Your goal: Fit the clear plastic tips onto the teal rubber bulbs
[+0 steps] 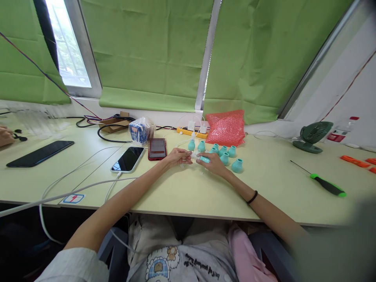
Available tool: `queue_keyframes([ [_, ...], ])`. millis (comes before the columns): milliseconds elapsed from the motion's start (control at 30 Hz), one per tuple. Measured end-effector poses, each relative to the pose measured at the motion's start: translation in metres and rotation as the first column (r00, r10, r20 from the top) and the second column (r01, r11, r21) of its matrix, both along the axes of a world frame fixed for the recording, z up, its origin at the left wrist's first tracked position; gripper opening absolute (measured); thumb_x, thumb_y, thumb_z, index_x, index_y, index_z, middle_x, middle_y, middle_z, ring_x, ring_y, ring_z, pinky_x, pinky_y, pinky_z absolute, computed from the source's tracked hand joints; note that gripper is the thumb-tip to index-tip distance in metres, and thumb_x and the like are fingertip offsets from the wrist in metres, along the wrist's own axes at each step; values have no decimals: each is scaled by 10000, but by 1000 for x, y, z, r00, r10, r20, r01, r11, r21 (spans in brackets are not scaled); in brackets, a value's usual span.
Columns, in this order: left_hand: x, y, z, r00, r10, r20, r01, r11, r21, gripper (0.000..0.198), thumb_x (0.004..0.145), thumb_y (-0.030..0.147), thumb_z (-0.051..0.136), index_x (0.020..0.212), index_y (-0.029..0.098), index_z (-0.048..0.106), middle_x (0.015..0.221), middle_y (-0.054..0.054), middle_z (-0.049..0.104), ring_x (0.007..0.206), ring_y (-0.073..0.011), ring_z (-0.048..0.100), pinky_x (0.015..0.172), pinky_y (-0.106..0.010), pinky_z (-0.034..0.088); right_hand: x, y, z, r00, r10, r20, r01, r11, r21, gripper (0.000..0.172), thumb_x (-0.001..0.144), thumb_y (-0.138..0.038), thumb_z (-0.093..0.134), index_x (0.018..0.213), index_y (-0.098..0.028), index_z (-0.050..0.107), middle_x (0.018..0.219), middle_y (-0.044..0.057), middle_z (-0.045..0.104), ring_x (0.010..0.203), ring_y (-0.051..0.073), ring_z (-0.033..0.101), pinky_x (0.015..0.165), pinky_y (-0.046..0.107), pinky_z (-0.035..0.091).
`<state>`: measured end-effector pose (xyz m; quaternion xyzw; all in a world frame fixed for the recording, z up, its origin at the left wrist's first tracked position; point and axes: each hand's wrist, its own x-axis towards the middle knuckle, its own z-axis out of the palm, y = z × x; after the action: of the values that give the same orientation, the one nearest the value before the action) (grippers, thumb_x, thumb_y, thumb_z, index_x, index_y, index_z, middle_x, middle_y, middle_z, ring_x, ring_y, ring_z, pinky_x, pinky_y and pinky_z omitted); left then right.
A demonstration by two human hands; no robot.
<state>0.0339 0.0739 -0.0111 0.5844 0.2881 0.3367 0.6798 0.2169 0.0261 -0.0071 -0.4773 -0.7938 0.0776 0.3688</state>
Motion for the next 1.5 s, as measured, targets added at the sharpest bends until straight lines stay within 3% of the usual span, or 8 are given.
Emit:
queue_keyframes([
  [167,-2,3,-3,996,-56,63,55,998,15,126,799,195,487,766,85,539,657,12,558,577,-79,547,592,-259,485,2,1,1,990,64,-123,-80,989,-126,331,679,-410,537,882,-163,623,705,21,634,479,117,526,489,248,423],
  [333,-2,3,0,987,-92,131,89,996,24,151,673,198,635,712,75,556,573,-6,583,547,-97,568,677,-333,491,2,-1,5,965,118,-236,-180,948,-261,336,667,-431,528,826,-149,618,502,-30,522,332,65,394,352,202,344],
  [633,-3,-2,6,981,-121,149,112,991,68,242,602,237,688,725,62,577,564,-18,590,544,-100,567,681,-363,498,2,-7,15,924,144,-354,-296,855,-426,321,667,-422,539,796,-136,604,504,-24,504,316,53,373,294,180,281],
  [1133,-1,-10,9,989,-131,71,118,980,157,275,597,280,692,705,58,569,581,-28,597,555,-129,604,692,-358,484,11,-1,17,898,161,-409,-380,753,-538,295,645,-397,576,755,-126,603,457,-35,482,311,59,377,274,181,269],
  [1333,0,-13,11,991,-119,61,108,981,162,286,580,285,701,698,56,577,577,-33,596,547,-137,604,681,-362,484,12,-2,18,894,170,-414,-393,740,-545,316,645,-400,578,793,-122,606,456,-32,485,316,60,377,272,180,282],
  [1500,3,-10,10,995,-49,84,34,984,177,296,582,309,693,712,58,601,575,-31,593,545,-120,587,678,-360,485,9,-4,21,893,175,-415,-384,777,-500,341,662,-421,559,820,-122,605,489,-15,515,316,61,397,281,177,283],
])
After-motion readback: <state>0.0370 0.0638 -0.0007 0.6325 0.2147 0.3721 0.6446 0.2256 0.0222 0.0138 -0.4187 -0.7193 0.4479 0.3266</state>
